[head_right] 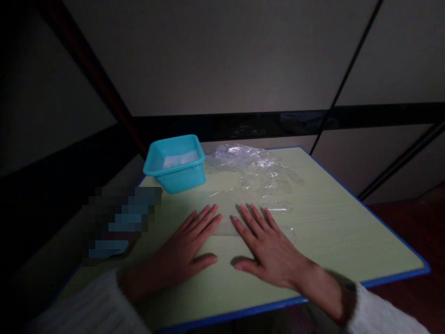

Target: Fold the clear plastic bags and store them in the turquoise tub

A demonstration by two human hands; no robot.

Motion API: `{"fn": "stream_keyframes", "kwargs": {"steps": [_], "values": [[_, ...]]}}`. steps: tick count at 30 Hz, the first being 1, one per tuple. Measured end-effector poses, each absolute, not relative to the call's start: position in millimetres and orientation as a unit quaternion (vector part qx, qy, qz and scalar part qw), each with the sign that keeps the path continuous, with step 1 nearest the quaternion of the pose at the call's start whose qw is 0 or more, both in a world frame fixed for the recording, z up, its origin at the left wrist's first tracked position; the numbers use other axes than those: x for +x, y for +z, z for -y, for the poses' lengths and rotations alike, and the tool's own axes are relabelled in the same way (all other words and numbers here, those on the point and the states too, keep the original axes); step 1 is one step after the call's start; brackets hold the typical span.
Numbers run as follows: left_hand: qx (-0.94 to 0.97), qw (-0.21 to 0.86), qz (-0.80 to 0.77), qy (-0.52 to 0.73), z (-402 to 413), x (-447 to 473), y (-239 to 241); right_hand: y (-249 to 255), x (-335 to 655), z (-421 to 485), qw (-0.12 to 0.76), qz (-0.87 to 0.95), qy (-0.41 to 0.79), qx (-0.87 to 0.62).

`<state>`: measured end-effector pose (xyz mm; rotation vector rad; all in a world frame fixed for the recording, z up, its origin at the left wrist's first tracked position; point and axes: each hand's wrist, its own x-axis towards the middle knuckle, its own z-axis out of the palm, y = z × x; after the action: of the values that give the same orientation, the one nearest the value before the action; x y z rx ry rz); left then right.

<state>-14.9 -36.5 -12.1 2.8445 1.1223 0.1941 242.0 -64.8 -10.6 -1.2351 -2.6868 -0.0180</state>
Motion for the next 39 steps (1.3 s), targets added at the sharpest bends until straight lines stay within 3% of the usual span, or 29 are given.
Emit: {"fn": "stream_keyframes", "kwargs": {"steps": [7, 13, 39], "values": [[0.927, 0.027, -0.351, 0.129, 21, -29, -4, -3, 245, 75, 0.059, 0.927, 0.081, -0.360], [0.941, 0.051, -0.319, 0.102, 16, -37, -1, -4, 248, 76, 0.056, 0.925, 0.110, -0.358], [0.905, -0.009, -0.426, -0.005, 15, -39, 0, -2, 258, 86, 0.077, 0.912, 0.071, -0.396]]}}
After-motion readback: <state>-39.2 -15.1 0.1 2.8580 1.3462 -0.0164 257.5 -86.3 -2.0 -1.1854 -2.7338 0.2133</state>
